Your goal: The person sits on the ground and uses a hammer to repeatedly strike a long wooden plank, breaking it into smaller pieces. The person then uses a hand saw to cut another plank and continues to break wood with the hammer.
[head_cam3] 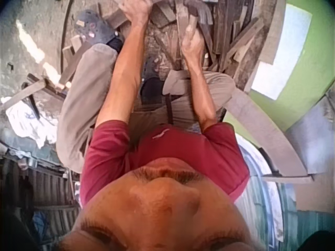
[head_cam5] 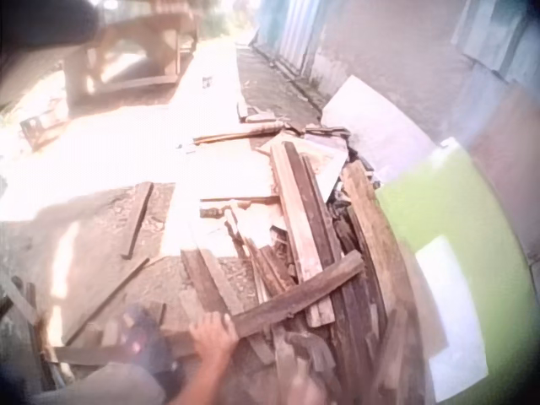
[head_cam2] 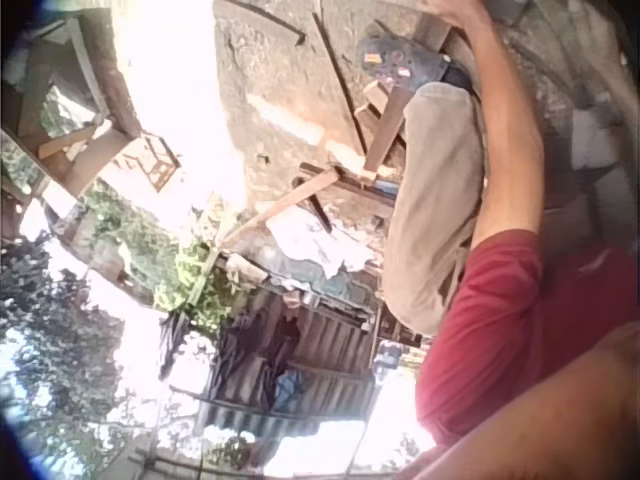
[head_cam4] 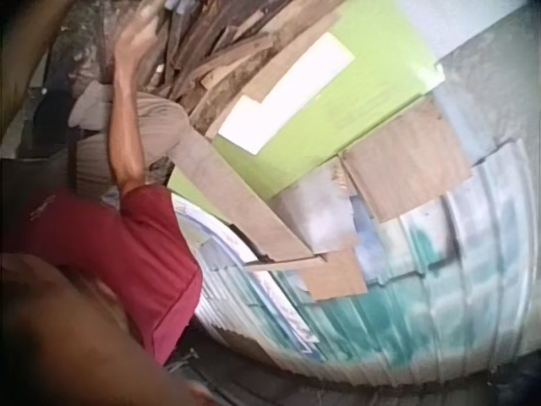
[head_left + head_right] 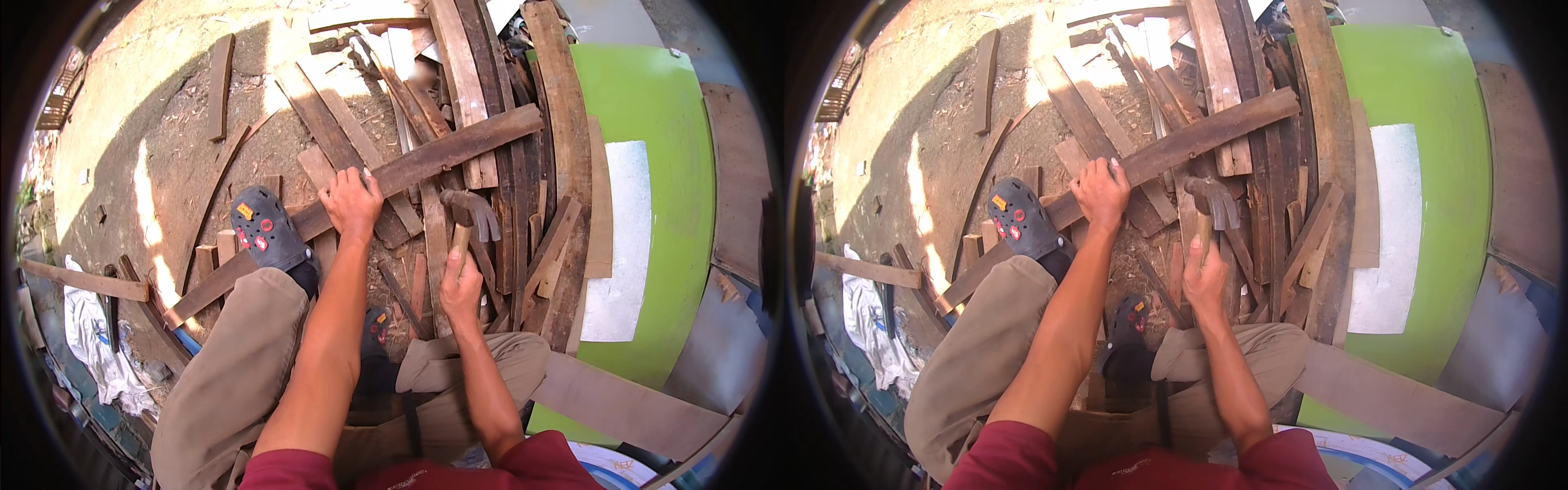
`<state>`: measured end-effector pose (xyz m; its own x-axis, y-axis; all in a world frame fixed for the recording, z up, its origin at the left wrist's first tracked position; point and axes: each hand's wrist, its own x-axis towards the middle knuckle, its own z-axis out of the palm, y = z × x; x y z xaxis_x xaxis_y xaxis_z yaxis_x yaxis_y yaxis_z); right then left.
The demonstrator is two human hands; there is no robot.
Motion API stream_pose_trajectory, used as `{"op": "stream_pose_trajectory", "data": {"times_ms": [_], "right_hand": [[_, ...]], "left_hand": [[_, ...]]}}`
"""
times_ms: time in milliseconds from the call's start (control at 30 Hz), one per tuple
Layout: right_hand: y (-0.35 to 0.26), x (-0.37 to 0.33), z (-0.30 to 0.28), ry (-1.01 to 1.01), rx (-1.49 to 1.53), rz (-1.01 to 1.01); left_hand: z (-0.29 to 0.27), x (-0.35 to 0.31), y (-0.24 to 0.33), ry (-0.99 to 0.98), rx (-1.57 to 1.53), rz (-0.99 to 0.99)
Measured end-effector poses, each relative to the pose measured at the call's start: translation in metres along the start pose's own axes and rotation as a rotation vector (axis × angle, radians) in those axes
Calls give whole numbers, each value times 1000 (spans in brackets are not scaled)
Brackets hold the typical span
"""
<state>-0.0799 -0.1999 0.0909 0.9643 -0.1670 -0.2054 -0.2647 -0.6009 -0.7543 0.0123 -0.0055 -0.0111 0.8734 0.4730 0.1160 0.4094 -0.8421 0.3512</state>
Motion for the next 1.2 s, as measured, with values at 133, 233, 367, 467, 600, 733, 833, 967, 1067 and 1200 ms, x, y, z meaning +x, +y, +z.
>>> {"op": "stream_pose_trajectory", "data": {"times_ms": [133,233,367,467,600,733,833,967,1067,1200], "right_hand": [[-29,4,-11,7,381,14],[-50,26,-11,56,487,-44],[-13,39,1,14,-15,-64],[1,22,-6,56,40,12],[-8,13,-28,67,324,109],[-27,17,-34,46,302,-45],[-43,20,-21,98,88,-174],[-13,10,3,-2,107,29],[1,-13,17,-104,557,543],[-14,-11,32,-41,833,718]], "left_hand": [[-5,-5,-3,-26,-13,-17],[-3,-4,-3,-17,4,-6],[-3,-3,1,-18,-3,2],[0,3,-1,-23,-10,-11],[-2,-6,-3,-41,-15,-22],[-1,-5,-2,-25,4,-6],[-2,-4,-2,-26,14,-11],[-4,-4,-1,-32,-1,-12],[0,-5,-4,3,14,6],[-1,-5,-2,-13,0,-12]]}}
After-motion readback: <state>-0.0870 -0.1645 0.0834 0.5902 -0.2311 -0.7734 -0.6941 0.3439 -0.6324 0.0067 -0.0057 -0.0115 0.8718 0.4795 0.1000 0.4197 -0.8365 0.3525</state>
